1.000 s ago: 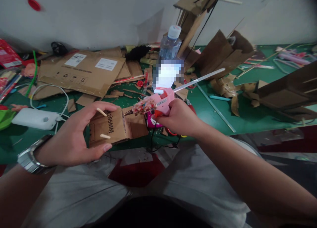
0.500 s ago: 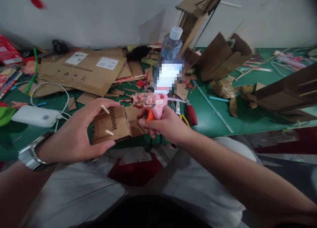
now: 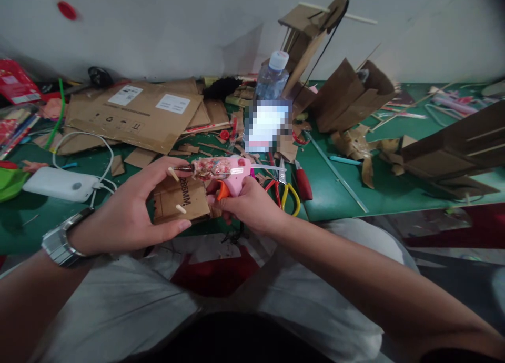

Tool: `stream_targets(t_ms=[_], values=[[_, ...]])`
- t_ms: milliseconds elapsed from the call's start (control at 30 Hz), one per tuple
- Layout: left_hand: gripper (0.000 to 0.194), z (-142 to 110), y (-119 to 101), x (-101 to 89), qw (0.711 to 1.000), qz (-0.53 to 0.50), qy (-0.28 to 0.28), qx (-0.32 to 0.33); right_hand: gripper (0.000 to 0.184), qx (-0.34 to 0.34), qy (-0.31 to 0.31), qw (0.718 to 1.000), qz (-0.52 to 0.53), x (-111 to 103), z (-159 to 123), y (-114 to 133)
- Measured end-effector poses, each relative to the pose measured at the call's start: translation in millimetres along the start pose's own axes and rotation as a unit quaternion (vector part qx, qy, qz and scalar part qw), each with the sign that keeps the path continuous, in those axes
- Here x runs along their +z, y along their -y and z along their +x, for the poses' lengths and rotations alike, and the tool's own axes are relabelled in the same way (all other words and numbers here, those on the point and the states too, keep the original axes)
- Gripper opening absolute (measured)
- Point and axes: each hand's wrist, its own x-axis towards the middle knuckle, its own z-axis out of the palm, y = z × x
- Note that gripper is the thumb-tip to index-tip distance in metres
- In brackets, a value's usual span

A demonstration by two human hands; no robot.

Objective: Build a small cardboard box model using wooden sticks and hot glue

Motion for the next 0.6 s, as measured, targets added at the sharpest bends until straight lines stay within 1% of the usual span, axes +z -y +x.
stream_targets(t_ms=[100,233,400,533,600], values=[[0.076,0.1,1.6,1.5,1.000,0.001,-0.019,0.007,0.034,-0.005,-0.007,1.000,0.002,0.0,0.9,-0.2],[0.069,0.2,3.2,2.5,1.000,0.002,-0.012,0.004,0.035,-0.018,-0.001,1.000,0.015,-0.8,1.3,0.0],[0.076,1.5,6.6,1.8,1.000,0.005,-0.005,-0.013,0.034,-0.012,-0.009,1.000,0.026,1.2,2.6,-1.2],[0.067,1.3,7.8,-0.8,1.000,0.022,-0.009,0.002,0.036,-0.029,-0.009,0.999,0.023,-0.1,-0.3,2.0],[0.061,0.4,8.1,-0.9,1.000,0.006,-0.017,0.004,0.037,-0.058,-0.006,0.997,0.044,-5.7,-4.8,6.2]])
